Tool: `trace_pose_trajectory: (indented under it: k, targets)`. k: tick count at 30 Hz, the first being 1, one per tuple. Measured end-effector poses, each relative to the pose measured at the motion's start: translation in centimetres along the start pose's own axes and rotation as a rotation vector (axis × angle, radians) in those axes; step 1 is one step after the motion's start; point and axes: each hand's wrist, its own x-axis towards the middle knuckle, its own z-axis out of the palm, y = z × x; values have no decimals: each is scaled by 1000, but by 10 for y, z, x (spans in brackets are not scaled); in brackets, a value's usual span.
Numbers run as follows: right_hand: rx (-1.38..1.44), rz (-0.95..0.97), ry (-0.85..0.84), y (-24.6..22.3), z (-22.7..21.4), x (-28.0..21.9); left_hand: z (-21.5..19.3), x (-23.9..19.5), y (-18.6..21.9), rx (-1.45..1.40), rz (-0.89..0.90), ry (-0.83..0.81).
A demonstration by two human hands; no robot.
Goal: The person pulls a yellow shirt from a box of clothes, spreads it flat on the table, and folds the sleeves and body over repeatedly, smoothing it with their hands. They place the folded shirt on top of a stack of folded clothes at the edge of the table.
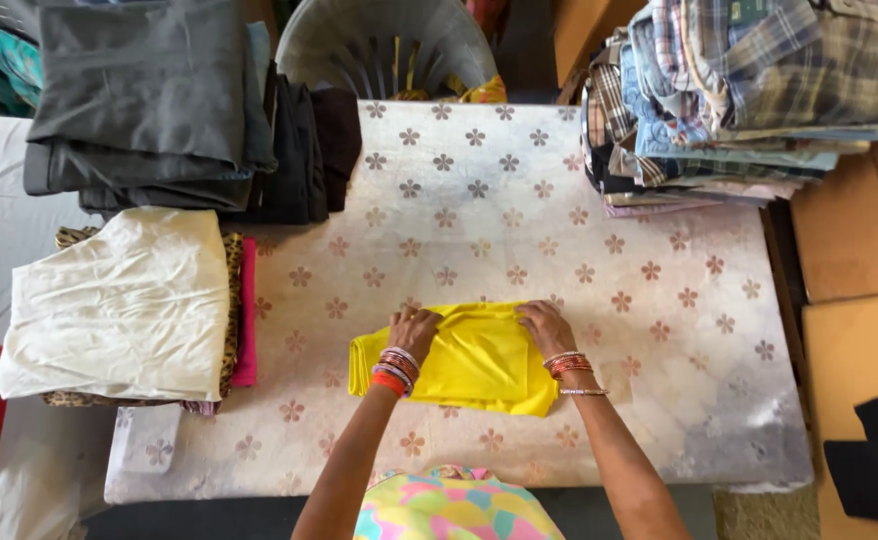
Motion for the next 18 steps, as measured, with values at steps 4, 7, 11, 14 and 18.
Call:
trace_pose_trajectory:
  k: [4,7,11,14,18]
  targets:
    - [29,35,-104,-9,-3,9,-3,6,2,84,-11,-186]
    - [47,54,-119,-6,0,12,-16,7,1,168,-16,-198]
    - [88,50,-112,-1,8,23,-29,12,-6,201,-30,-234]
    - [148,74,-96,-4,8,27,-37,14,-10,237,-1,-130]
    - [145,103,-110,-12,10,34,-48,11,-11,230,-46,-115]
